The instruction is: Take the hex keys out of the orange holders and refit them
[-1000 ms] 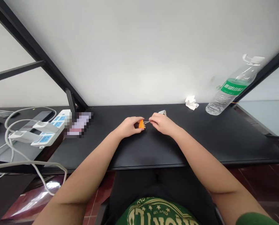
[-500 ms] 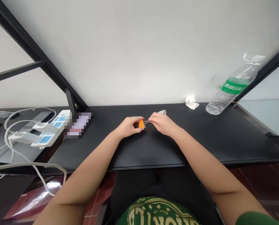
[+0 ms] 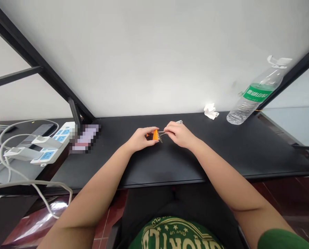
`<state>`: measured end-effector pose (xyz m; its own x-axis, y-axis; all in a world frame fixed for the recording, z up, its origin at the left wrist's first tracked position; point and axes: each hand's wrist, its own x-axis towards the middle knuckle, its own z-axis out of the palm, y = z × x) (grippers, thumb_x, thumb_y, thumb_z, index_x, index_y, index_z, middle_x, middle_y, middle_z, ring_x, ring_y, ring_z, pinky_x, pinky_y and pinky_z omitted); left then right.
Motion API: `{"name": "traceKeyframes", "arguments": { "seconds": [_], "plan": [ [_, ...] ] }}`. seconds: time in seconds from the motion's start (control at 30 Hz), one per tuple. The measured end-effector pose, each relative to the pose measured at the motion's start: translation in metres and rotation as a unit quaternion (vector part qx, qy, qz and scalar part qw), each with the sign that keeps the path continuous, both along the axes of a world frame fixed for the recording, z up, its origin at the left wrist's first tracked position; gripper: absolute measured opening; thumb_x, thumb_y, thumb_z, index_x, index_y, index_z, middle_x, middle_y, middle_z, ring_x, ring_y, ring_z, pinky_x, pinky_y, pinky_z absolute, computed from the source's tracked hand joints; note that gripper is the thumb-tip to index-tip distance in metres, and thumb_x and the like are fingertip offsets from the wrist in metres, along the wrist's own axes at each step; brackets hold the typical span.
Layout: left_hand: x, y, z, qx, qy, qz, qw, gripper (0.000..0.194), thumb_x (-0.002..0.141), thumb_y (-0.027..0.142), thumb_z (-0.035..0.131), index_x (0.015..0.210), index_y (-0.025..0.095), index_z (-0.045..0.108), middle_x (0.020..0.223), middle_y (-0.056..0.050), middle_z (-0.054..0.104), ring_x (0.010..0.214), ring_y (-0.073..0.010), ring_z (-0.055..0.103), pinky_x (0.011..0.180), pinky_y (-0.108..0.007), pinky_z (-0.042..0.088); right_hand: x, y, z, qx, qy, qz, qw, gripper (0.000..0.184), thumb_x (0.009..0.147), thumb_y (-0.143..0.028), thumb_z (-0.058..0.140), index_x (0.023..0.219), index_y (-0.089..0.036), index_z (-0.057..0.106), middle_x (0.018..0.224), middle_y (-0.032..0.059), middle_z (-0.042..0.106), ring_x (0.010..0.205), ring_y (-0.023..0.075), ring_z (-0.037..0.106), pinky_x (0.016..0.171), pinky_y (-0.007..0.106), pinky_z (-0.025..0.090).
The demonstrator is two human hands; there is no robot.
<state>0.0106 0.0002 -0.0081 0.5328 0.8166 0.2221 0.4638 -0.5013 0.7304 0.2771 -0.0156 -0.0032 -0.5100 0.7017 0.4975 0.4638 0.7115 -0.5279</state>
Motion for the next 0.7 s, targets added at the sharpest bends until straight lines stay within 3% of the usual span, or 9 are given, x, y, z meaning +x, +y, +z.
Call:
{"name": "traceKeyframes", "arguments": {
  "seconds": [0.3, 0.5, 0.6, 0.7],
  "plan": [
    [-0.001, -0.001, 0.000, 0.008, 0.012, 0.006, 1.000, 0.057, 0.082, 0.044, 0.083, 0.133, 0.021, 0.074, 0.110, -0.005, 0.080, 0.092, -0.0197, 0.073, 0.085, -0.032, 0.064, 0.002, 0.003, -0.002, 0.003, 0.012, 0.008, 1.000, 0.025, 0.105, -0.017, 0.051, 0.099, -0.022, 0.075, 0.103, 0.0088, 0.071, 0.088, 0.0218, 0.066, 0.083, 0.037, 0.053],
    [0.000, 0.000, -0.002, 0.047, 0.062, -0.006, 0.997, 0.055, 0.083, 0.044, 0.082, 0.133, 0.024, 0.076, 0.102, -0.004, 0.076, 0.087, -0.0187, 0.070, 0.086, -0.032, 0.062, 0.000, -0.004, -0.001, 0.025, -0.050, 0.010, 0.998, 0.028, 0.106, -0.015, 0.048, 0.102, -0.020, 0.075, 0.105, 0.0103, 0.068, 0.084, 0.0202, 0.062, 0.077, 0.035, 0.051],
    [0.003, -0.001, 0.001, 0.079, 0.089, -0.014, 0.993, 0.051, 0.083, 0.042, 0.082, 0.130, 0.026, 0.077, 0.102, -0.005, 0.075, 0.095, -0.0221, 0.069, 0.089, -0.034, 0.061, -0.006, -0.006, -0.002, -0.010, -0.032, 0.028, 0.999, 0.026, 0.105, -0.015, 0.050, 0.101, -0.021, 0.074, 0.106, 0.0093, 0.067, 0.087, 0.0197, 0.062, 0.081, 0.035, 0.052],
    [0.007, -0.004, 0.005, 0.108, 0.099, -0.022, 0.989, 0.042, 0.083, 0.040, 0.082, 0.124, 0.028, 0.079, 0.104, -0.006, 0.074, 0.105, -0.0255, 0.068, 0.095, -0.038, 0.059, -0.016, -0.002, -0.008, -0.102, 0.069, 0.030, 0.992, 0.015, 0.101, -0.018, 0.055, 0.098, -0.021, 0.070, 0.103, 0.0064, 0.066, 0.090, 0.0191, 0.064, 0.086, 0.036, 0.053]
  ]
}}
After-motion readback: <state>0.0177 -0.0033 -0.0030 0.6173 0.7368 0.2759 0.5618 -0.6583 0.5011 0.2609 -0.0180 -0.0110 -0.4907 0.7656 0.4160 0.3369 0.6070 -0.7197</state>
